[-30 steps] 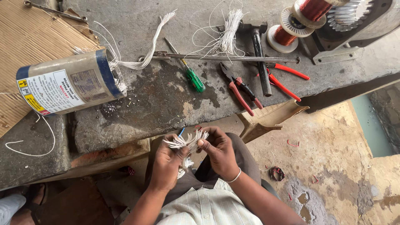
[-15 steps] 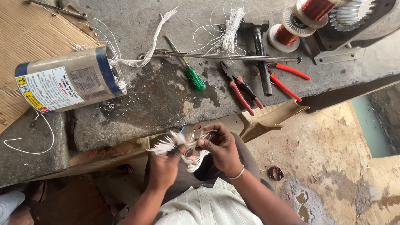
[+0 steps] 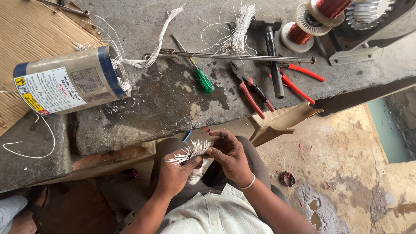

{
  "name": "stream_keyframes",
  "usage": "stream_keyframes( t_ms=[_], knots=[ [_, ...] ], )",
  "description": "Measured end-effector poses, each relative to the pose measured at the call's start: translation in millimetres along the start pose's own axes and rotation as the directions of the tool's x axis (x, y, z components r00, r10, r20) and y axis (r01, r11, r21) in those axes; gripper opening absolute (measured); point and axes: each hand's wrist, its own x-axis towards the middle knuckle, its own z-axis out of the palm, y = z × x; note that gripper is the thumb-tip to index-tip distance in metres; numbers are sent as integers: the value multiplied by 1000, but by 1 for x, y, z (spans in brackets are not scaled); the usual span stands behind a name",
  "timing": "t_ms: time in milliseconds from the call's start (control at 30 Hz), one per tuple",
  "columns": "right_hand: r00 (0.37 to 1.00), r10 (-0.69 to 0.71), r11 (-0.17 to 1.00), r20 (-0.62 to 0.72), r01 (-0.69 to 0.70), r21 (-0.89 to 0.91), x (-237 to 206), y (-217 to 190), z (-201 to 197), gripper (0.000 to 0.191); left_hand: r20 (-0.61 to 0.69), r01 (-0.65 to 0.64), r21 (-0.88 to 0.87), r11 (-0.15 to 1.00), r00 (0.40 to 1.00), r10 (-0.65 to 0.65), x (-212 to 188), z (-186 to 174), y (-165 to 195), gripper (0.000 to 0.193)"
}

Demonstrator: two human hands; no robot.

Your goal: The person strips insulation from white electrical wires, separates the strands, and uses pliers to trim the ends. They then gather the prepared wires and tie them together with a thin cord.

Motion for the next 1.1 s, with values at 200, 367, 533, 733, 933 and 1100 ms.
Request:
stream_keyframes(
  t_ms=[200,367,533,733,933,1100],
  knots=[
    [998,56,997,27,-54,-54,-5,-3,3,59,18,101,-251,963,995,-100,2,-1,-11,21],
    [1000,3,999,14,-3,-40,-7,7,2,50,51,12,-296,955,999,3,-2,-3,-15,14],
    [997,-72,995,-10,71,-69,-10,15,-1,55,18,70,-456,887,997,-69,-1,-3,-13,17],
    [980,-195,942,47,201,-267,-12,10,0,54,-12,119,-307,944,992,-129,-2,-4,-5,24],
    [967,-248,892,58,251,-375,-9,15,-5,37,-35,130,-298,946,989,-147,-2,-4,-8,22],
    [966,-248,904,69,256,-344,-7,19,-10,28,-42,43,-273,961,998,-56,-3,-5,-13,19]
  ],
)
